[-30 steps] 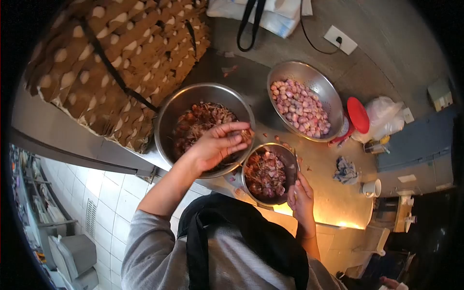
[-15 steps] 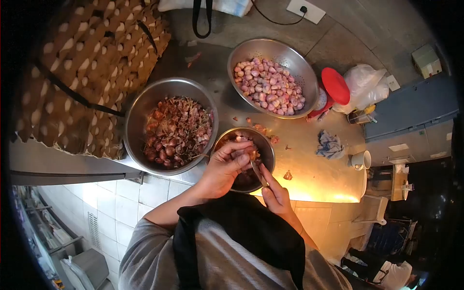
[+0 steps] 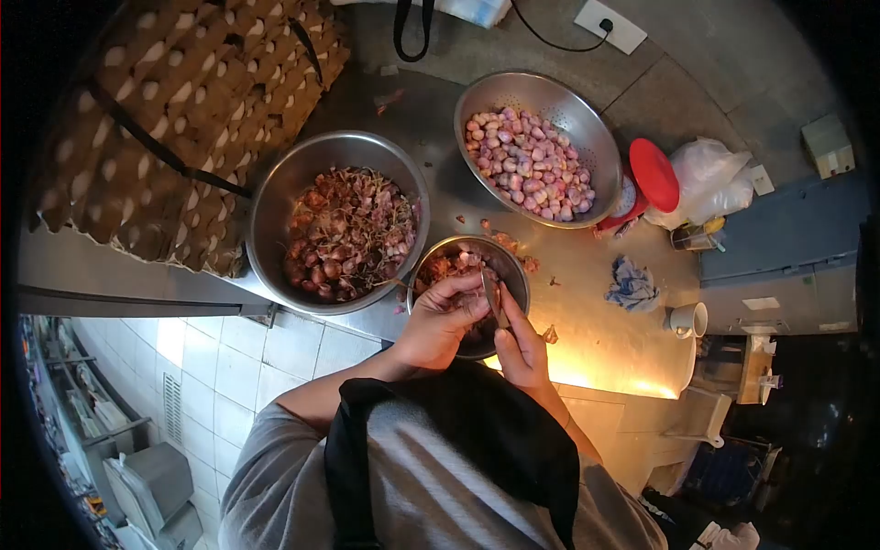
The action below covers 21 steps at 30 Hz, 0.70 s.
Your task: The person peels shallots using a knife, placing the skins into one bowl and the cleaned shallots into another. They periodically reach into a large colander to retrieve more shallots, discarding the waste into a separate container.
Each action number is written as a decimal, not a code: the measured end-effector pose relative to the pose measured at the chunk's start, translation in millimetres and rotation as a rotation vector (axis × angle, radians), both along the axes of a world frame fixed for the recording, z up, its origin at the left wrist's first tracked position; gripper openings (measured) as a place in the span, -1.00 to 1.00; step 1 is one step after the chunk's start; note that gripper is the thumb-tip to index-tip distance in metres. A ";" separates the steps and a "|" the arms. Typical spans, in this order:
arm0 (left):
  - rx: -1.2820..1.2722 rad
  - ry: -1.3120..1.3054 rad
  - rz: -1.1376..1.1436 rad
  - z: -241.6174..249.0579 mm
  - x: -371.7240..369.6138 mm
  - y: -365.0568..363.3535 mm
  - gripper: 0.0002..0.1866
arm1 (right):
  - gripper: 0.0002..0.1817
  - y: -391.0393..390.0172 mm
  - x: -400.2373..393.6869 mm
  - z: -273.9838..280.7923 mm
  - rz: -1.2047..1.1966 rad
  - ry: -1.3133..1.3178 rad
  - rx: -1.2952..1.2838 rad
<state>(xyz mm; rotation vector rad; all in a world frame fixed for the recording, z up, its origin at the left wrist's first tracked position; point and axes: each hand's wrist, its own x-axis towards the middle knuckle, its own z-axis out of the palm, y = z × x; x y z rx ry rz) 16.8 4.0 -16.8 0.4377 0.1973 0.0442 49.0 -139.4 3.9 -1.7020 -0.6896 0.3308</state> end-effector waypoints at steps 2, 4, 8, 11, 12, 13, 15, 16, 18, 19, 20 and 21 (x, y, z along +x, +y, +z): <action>0.062 0.014 0.003 -3.5 0.1 -0.9 -0.71 | -0.55 1.9 1.0 -13.1 -0.052 -0.108 0.017; 0.158 -0.011 -0.020 -5.2 0.7 -2.3 -0.72 | -0.59 2.2 3.2 -25.0 -0.062 0.024 0.158; 0.319 -0.075 -0.050 2.1 -0.6 -4.4 -0.75 | -0.65 5.3 5.0 -12.2 -0.054 0.579 0.399; 0.304 -0.084 -0.030 2.6 2.1 -1.4 -0.69 | -0.63 -0.7 8.9 -4.1 -0.008 0.692 0.427; 0.233 -0.056 -0.019 4.9 3.6 -0.9 -0.67 | -0.61 -1.8 9.4 0.3 -0.015 0.716 0.426; 0.161 -0.029 -0.008 8.5 5.4 0.3 -0.65 | -0.60 -3.4 10.3 3.6 -0.022 0.739 0.425; 0.098 0.018 -0.084 15.0 4.8 8.5 -0.63 | -0.47 -5.8 10.5 4.0 -0.039 0.681 0.355; 0.073 0.023 -0.093 16.1 4.0 10.1 -0.63 | -0.46 -5.7 8.7 2.8 -0.064 0.629 0.308; 0.062 0.039 -0.083 14.4 2.6 9.7 -0.63 | -0.45 -8.2 5.4 0.1 -0.042 0.541 0.228; 0.076 0.051 -0.064 11.0 1.6 8.3 -0.63 | -0.46 -11.9 3.5 -2.8 0.002 0.507 0.195; 0.091 0.062 -0.046 9.2 0.7 7.2 -0.63 | -0.46 -14.6 1.1 -4.5 0.046 0.472 0.163; 0.105 0.066 -0.053 9.7 -0.2 7.2 -0.64 | -0.48 -14.5 -2.4 -1.4 0.037 0.449 0.098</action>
